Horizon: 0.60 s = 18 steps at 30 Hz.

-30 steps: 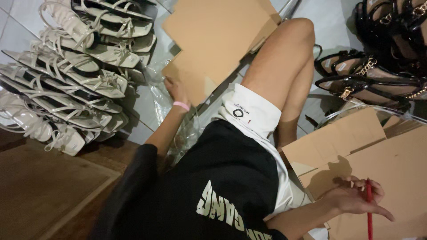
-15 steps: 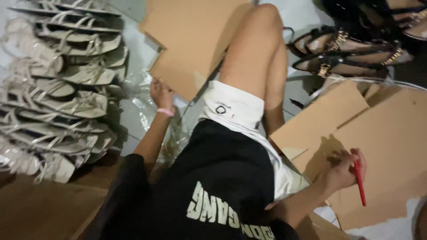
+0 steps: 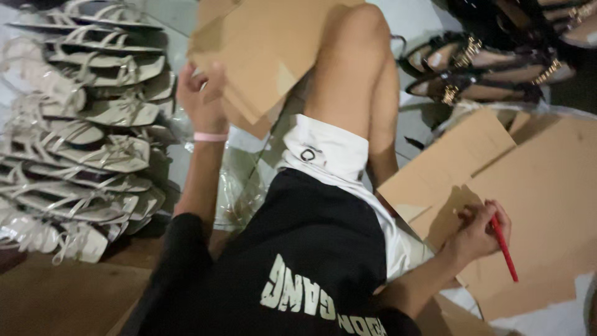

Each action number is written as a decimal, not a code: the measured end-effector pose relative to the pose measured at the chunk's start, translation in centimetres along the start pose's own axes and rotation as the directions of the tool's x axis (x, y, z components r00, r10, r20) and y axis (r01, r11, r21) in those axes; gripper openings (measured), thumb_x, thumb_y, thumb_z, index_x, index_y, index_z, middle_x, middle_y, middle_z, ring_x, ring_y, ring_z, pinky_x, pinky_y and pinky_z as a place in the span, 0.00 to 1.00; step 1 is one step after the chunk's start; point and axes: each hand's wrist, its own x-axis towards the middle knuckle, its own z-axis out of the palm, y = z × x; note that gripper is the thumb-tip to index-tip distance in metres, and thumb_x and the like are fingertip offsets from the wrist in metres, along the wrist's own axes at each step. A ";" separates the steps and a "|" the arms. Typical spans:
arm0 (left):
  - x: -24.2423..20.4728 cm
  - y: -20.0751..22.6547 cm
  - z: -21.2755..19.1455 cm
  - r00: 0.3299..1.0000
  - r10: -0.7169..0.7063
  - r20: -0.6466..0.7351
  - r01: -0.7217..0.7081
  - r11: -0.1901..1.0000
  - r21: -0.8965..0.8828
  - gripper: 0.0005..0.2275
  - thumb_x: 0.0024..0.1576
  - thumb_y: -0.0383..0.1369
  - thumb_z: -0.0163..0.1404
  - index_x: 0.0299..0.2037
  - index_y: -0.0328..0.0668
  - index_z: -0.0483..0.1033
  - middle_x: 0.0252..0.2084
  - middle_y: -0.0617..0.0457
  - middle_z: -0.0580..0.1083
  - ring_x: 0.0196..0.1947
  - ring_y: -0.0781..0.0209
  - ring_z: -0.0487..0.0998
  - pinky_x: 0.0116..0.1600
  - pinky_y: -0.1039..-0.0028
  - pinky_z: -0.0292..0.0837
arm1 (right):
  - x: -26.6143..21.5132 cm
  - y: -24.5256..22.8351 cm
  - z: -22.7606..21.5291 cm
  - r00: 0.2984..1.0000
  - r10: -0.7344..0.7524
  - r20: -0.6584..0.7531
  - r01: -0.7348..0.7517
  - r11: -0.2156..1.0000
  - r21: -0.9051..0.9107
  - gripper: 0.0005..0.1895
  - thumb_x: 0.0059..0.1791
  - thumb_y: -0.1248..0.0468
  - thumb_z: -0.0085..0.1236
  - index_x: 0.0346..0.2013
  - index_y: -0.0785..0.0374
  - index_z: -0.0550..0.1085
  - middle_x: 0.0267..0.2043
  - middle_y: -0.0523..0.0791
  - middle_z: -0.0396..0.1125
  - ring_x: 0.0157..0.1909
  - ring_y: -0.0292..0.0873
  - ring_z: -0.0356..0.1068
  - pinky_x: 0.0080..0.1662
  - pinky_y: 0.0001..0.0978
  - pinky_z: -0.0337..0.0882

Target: The person sits on the floor and uses a red pencil to mark rectangular outlines on flat cardboard pieces. They repeatedly pick up a piece, draw on it, and set it aside, working through a stack of cardboard surrounded by shoes and boxes.

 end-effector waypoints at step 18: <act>5.4 2.1 11.7 0.857 0.271 0.438 -0.314 0.949 0.027 0.07 0.68 0.24 0.56 0.47 0.28 0.70 0.36 0.53 0.70 0.33 0.60 0.68 0.39 0.66 0.65 | -0.4 -2.0 2.1 0.998 0.033 -0.056 -0.033 0.999 -0.001 0.10 0.53 0.77 0.67 0.43 0.69 0.73 0.40 0.51 0.72 0.34 0.40 0.71 0.35 0.29 0.73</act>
